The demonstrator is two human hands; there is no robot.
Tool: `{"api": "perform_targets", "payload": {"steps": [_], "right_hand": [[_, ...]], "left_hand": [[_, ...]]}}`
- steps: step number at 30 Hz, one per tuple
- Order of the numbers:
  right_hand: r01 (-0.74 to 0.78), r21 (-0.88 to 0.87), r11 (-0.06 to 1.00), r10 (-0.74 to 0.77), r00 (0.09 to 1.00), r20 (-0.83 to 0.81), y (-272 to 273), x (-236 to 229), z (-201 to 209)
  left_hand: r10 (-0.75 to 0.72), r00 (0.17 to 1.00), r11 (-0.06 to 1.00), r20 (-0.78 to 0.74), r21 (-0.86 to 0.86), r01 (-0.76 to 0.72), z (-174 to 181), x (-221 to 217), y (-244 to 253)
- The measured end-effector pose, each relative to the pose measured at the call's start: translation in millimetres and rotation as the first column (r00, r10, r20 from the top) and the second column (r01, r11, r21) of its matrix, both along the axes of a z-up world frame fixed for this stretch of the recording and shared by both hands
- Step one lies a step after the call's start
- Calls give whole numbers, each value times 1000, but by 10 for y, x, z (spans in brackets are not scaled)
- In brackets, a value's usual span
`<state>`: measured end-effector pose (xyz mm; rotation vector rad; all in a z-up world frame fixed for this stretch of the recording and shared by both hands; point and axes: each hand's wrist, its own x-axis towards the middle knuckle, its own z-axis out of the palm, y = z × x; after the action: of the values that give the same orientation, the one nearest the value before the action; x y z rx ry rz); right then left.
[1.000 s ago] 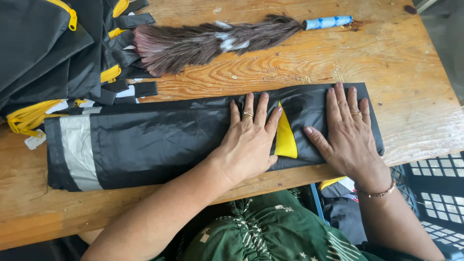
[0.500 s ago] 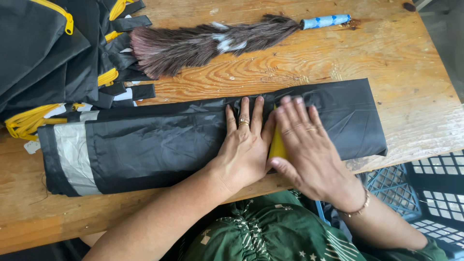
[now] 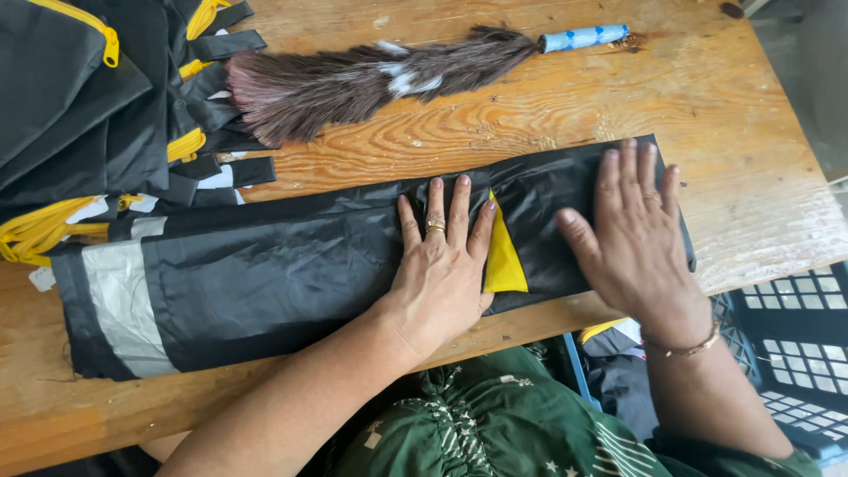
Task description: The person folds a large piece of black fabric with reflective stripes on a wooden table. They smooth the material with their hands, fold it lengthwise, and then fold it into a compact rectangular shape.
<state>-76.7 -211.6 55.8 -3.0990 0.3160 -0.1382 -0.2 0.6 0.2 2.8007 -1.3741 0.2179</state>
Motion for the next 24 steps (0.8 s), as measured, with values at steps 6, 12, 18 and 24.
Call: {"api": "perform_targets", "payload": {"steps": [6,12,18,24], "right_hand": [[-485,38,874,482,874,64,741,86,160],[-464,52,885,465,885,-15,479,158,32],[-179,58,982,182,982,-48,-37,75,-31],[-119,-20,993,120,991,51,-25,108,65]], "left_hand": [[19,1000,998,-19,-60,-20,-144,-25,-19],[16,998,981,-60,-192,-27,-11,-16,56],[24,998,998,-55,-55,-27,-13,-5,28],[39,999,999,-15,-34,-40,12,-34,30]]}}
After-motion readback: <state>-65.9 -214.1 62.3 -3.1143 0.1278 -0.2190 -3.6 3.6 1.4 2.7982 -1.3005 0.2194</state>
